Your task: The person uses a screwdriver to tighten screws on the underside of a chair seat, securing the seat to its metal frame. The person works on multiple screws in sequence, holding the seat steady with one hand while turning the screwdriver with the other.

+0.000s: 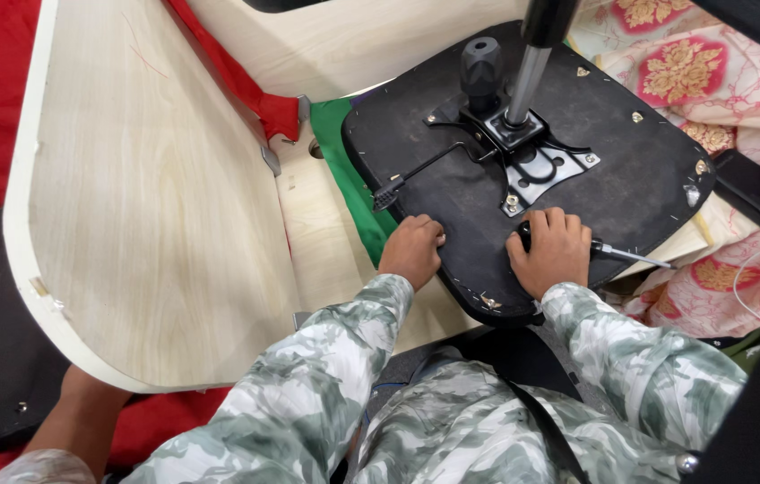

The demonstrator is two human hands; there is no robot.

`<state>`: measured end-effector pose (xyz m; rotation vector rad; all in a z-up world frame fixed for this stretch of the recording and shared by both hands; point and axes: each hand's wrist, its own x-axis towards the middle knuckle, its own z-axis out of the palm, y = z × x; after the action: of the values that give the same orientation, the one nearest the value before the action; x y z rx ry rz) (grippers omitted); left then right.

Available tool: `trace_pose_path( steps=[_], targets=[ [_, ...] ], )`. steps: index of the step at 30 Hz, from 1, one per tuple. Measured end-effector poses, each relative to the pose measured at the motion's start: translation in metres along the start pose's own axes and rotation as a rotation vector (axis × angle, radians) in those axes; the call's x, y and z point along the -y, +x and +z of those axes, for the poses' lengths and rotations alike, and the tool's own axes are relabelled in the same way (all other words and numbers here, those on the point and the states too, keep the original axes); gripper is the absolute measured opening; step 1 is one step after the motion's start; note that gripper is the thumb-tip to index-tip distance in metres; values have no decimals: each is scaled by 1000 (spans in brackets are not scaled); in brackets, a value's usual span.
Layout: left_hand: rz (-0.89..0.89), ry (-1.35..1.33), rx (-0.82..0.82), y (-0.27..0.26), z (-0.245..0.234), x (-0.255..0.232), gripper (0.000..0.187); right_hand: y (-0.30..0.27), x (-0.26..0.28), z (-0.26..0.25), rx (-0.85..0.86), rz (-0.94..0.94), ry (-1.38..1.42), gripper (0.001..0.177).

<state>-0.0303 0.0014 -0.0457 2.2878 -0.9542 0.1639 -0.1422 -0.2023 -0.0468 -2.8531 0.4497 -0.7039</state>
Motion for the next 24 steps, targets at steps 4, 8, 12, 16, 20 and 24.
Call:
trace_pose_path(
  steps=[4, 8, 12, 16, 20, 24],
  targets=[
    [-20, -50, 67, 6, -7, -2, 12, 7, -7, -7, 55, -19, 37, 30],
    [-55, -38, 138, 15, -17, -9, 15, 13, -14, -11, 108, -1, 35, 29],
    [-140, 13, 171, 19, -20, -23, 10, 14, -18, -12, 136, -3, 39, 30],
    [-261, 27, 99, 15, -9, -36, 12, 14, -20, -12, 139, -19, 37, 31],
    [-214, 26, -36, 9, 2, -34, 19, 17, -22, -11, 176, -14, 42, 32],
    [-151, 9, -22, 7, 4, -27, 25, 21, -26, -8, 249, 5, 38, 34]
  ],
)
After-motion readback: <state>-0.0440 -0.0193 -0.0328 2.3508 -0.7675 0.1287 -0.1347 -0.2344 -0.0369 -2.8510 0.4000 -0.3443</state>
